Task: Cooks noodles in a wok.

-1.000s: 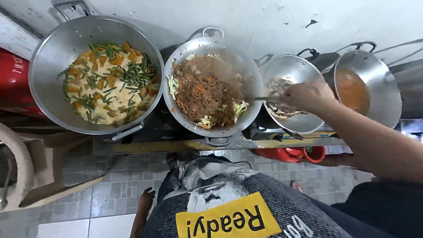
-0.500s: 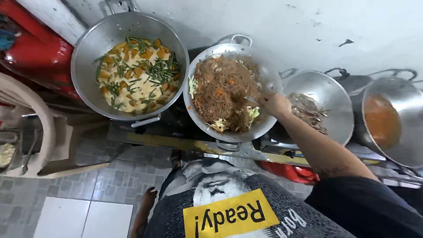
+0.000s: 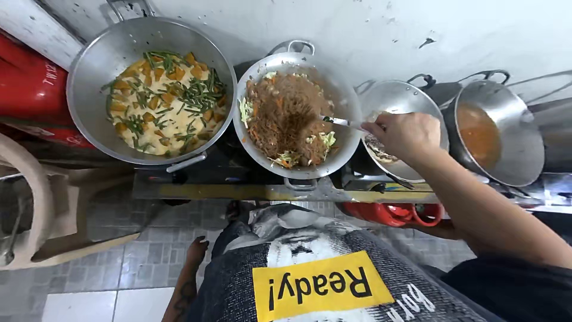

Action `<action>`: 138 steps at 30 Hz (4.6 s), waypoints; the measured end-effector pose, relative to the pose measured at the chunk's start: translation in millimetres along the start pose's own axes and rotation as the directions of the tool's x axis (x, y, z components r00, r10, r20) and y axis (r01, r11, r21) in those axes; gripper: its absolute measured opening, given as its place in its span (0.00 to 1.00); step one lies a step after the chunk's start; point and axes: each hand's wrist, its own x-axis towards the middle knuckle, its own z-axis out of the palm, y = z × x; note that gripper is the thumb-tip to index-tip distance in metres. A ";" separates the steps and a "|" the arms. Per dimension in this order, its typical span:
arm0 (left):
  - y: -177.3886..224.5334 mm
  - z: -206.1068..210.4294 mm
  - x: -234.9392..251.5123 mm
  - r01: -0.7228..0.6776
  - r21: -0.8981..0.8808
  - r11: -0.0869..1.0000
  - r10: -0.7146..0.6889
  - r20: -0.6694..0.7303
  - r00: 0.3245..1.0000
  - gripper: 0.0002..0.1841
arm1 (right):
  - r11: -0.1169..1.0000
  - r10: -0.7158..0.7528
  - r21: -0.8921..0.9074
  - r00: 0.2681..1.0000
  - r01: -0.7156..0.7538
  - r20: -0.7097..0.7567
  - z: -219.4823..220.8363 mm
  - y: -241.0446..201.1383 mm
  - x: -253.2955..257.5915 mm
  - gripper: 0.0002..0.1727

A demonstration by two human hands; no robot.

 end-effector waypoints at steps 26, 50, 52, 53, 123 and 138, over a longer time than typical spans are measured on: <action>54.1 -52.3 -37.4 0.032 -0.017 0.999 -0.031 0.073 0.997 0.24 | 0.928 -0.140 -0.183 0.757 0.326 0.638 -40.9 -73.7 -111.1 0.27; -2.4 -35.5 28.1 -0.008 0.045 0.999 0.006 0.042 0.999 0.25 | 0.994 -0.021 -0.091 0.936 0.056 0.352 7.8 -80.2 -58.7 0.23; 8.1 -33.0 28.0 -0.045 0.077 0.996 0.044 0.016 0.999 0.26 | 0.994 -0.035 -0.075 0.903 0.074 0.428 35.5 -83.7 -24.6 0.22; 19.2 -34.9 19.8 -0.057 0.091 0.994 0.057 0.009 0.998 0.26 | 0.995 -0.053 -0.056 0.906 0.084 0.421 39.3 -78.5 -16.3 0.20; -20.3 -21.7 13.4 -0.055 -0.075 0.996 0.052 -0.038 0.998 0.24 | 0.609 0.097 0.711 0.923 -0.351 0.373 78.5 -27.4 -14.1 0.23; -75.8 -11.6 7.6 0.032 0.044 0.999 -0.032 -0.004 0.999 0.22 | 0.786 -0.087 0.613 0.965 -0.086 0.247 48.3 -95.5 -60.0 0.24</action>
